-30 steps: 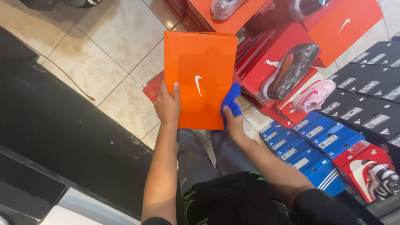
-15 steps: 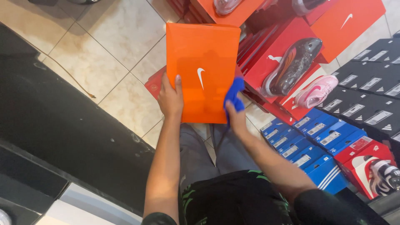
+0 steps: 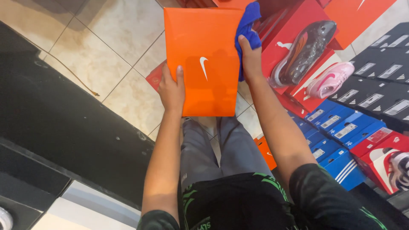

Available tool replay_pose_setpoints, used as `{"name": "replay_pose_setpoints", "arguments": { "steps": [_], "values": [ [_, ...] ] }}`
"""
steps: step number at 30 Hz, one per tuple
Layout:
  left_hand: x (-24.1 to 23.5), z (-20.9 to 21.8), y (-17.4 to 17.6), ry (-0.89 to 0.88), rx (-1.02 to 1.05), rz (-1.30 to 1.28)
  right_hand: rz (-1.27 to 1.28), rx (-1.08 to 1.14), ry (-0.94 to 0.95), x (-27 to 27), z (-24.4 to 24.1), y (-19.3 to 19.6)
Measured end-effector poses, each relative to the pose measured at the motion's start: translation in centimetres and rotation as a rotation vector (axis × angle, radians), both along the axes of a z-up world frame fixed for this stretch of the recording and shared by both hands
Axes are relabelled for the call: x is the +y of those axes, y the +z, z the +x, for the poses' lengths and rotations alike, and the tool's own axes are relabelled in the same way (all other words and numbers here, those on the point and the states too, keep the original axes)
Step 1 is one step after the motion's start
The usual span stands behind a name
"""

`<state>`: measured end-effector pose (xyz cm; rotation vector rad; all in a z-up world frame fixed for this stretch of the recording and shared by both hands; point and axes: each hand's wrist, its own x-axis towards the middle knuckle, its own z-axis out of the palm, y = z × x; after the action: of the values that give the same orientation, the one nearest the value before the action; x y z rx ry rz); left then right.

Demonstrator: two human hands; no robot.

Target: Wiping and organizing shoe boxes in a storage area.

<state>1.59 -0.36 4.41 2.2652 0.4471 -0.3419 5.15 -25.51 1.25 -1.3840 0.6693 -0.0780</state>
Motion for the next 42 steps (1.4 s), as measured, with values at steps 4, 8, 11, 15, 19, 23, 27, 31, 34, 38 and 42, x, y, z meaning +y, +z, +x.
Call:
{"name": "replay_pose_setpoints", "arguments": {
  "steps": [4,8,11,15,19,23,27,31,34,38,42],
  "values": [
    [0.0,-1.1,-2.9,-0.011,-0.06,0.081,-0.221,0.033,0.043,1.6,-8.0,-1.5],
    [-0.1,-0.7,-2.0,-0.001,-0.052,0.038,-0.106,0.217,-0.049,4.1,-20.0,2.1],
    [-0.3,-1.1,-1.7,0.03,-0.068,-0.018,0.2,0.546,-0.266,3.8,-22.7,4.4],
    [-1.3,-1.6,0.1,0.173,-0.054,-0.23,0.627,0.491,-0.561,1.7,-24.3,0.1],
    [-3.5,-2.8,2.3,0.27,-0.012,-0.324,0.795,0.311,-0.67,5.6,-16.2,3.9],
    [-4.8,-3.9,-0.8,0.354,0.019,-0.311,0.891,0.429,-0.721,13.3,-14.0,4.7],
    [-4.9,-4.1,-1.5,0.376,-0.03,-0.209,0.903,0.603,-0.772,13.1,-13.4,5.9],
    [-5.1,-3.3,-0.2,0.395,-0.023,-0.204,0.692,0.433,-0.814,7.0,-10.9,7.4],
    [-4.8,-3.3,-0.6,0.398,-0.042,-0.211,0.485,0.297,-0.845,1.4,-13.0,5.4],
    [-4.0,-4.5,-0.1,0.351,-0.043,-0.187,0.029,-0.008,-0.73,0.5,-13.2,10.9],
    [-3.5,-5.9,-0.7,0.304,-0.108,-0.175,-0.79,-0.271,0.608,1.2,-11.6,10.4]
  ]
}}
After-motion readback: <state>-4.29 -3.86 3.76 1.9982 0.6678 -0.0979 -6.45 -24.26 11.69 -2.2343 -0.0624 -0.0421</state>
